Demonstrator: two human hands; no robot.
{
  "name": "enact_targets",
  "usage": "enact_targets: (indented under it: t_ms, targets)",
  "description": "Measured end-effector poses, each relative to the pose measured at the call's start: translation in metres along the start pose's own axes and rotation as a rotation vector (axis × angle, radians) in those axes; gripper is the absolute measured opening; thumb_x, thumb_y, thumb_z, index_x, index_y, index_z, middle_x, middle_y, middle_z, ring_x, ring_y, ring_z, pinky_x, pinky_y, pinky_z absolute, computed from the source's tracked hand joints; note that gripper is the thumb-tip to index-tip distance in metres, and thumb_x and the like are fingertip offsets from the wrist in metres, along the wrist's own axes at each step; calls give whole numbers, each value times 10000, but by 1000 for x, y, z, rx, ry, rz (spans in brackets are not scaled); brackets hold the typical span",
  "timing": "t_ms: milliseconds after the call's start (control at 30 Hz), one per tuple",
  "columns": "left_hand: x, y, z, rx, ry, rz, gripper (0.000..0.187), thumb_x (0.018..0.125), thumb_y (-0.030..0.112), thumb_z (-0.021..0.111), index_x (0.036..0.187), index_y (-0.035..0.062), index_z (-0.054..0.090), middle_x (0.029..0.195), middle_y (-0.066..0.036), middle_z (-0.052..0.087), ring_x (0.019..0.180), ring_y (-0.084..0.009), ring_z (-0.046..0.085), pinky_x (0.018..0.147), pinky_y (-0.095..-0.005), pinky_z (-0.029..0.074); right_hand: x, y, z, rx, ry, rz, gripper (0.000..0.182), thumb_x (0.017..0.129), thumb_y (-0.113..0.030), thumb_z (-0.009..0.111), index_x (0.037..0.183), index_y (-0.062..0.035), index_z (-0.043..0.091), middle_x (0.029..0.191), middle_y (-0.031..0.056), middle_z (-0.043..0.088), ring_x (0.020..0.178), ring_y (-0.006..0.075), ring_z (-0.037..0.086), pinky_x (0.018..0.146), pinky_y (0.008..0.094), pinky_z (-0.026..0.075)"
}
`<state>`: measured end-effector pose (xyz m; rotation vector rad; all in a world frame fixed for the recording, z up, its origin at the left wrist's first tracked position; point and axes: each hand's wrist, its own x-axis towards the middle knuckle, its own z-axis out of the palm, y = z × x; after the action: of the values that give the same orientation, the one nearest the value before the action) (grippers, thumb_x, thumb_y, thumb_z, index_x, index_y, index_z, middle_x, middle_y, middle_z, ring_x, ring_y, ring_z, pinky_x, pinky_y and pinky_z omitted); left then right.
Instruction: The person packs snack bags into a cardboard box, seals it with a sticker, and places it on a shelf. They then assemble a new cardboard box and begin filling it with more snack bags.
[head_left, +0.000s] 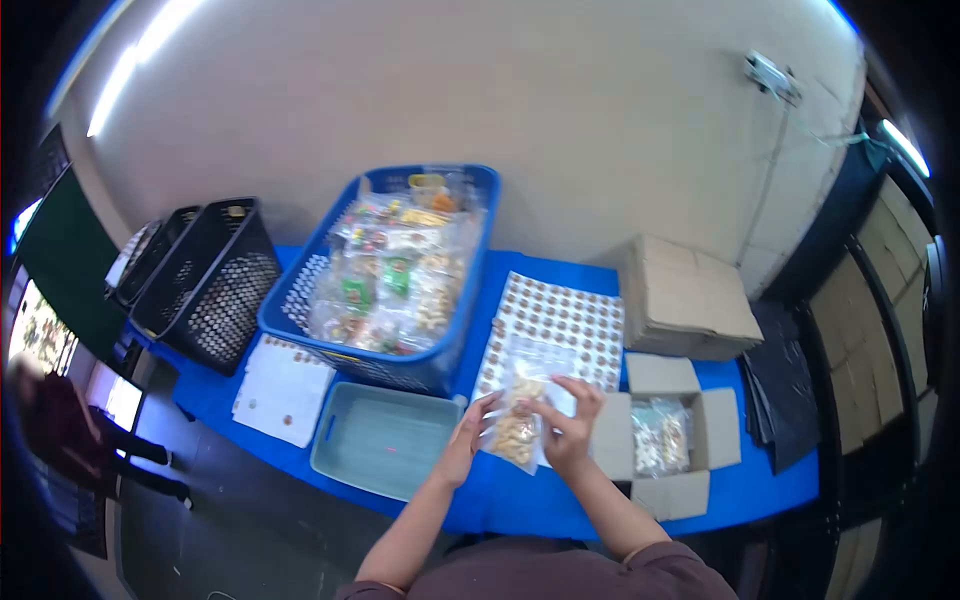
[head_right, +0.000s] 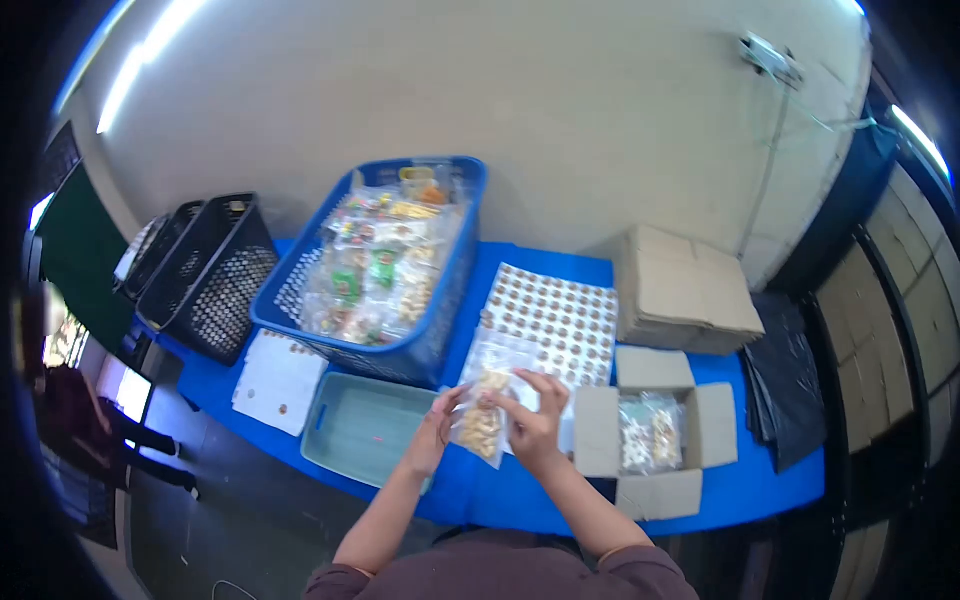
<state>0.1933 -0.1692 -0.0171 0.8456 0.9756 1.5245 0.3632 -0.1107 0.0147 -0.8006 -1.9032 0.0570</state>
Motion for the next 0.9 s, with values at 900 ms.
enact_targets:
  t_ms: [900]
  targets:
    - [-49, -144, 193, -358, -80, -385, 605, 950, 134, 538, 1457, 130, 209, 1321, -72, 474, 1192, -207, 513, 966, -373, 464, -219, 193, -217, -214, -601, 597, 428, 945, -304, 503, 1306, -74, 504, 1320, 215, 490, 1235, 364, 428, 1048, 536, 255]
